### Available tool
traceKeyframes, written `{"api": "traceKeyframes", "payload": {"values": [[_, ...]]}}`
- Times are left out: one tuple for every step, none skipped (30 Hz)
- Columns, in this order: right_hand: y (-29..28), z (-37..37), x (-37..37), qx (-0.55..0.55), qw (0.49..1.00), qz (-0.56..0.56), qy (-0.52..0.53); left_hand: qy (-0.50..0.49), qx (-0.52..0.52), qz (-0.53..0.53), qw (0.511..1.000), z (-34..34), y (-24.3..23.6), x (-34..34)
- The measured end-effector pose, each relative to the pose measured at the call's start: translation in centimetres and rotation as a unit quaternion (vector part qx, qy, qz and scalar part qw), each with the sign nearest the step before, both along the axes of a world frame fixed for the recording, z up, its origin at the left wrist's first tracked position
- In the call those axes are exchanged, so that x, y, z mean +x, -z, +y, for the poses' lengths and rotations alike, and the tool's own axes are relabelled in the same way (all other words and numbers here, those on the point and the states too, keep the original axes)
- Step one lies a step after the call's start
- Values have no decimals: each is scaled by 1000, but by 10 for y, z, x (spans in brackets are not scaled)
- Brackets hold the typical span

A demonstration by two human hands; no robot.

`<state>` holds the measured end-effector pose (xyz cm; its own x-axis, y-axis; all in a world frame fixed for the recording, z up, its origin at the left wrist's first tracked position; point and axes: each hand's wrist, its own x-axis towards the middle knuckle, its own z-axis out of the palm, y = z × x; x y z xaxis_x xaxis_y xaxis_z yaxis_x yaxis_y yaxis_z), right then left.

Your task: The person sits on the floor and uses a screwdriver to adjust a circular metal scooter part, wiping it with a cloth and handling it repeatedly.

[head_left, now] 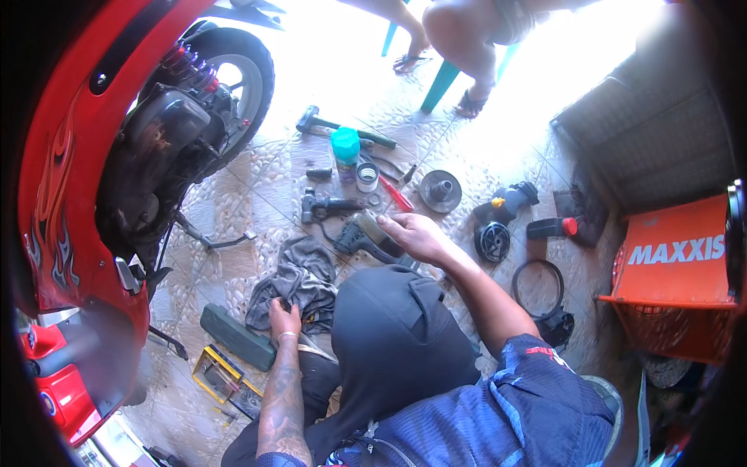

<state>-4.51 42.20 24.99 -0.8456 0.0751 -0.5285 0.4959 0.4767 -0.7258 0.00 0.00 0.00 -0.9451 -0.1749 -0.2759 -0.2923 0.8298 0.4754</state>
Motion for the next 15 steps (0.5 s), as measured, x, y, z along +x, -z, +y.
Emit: {"api": "traceKeyframes", "payload": {"values": [[0,5,5,-15,1000,-8,17,1,-9,-11,1000,3,-3,-1],[0,10,7,-38,999,-10,30,3,-25,-22,999,6,-5,-2],[-4,6,4,-37,998,-5,45,6,-6,-28,1000,3,-5,-9],[-3,8,8,-50,997,0,58,10,0,-39,999,4,-5,-7],[-2,10,8,-63,996,10,69,11,-2,-56,998,3,-4,-10],[-4,11,8,-91,992,41,71,5,-4,-35,999,0,-6,-10],[-5,10,5,-122,987,53,92,-1,1,-14,1000,-4,-8,-9],[-10,12,0,-138,984,76,83,-5,3,14,1000,-4,-7,-11],[-18,12,-7,-132,984,77,89,-9,-1,43,999,-6,-9,-16],[-30,13,-8,-135,981,115,74,-8,-3,69,998,-10,-12,-19],[-43,10,-14,-156,975,129,85,21,3,69,997,-18,-17,-28],[-56,6,-21,-162,971,158,76,48,4,67,997,-28,-22,-38],[-71,0,-26,-170,965,188,67,75,4,64,995,-36,-29,-45],[-90,1,-30,-108,975,193,30,112,-17,71,991,-44,-37,-52],[-107,-3,-33,-117,970,210,18,39,38,98,994,-44,-44,-61]]}}
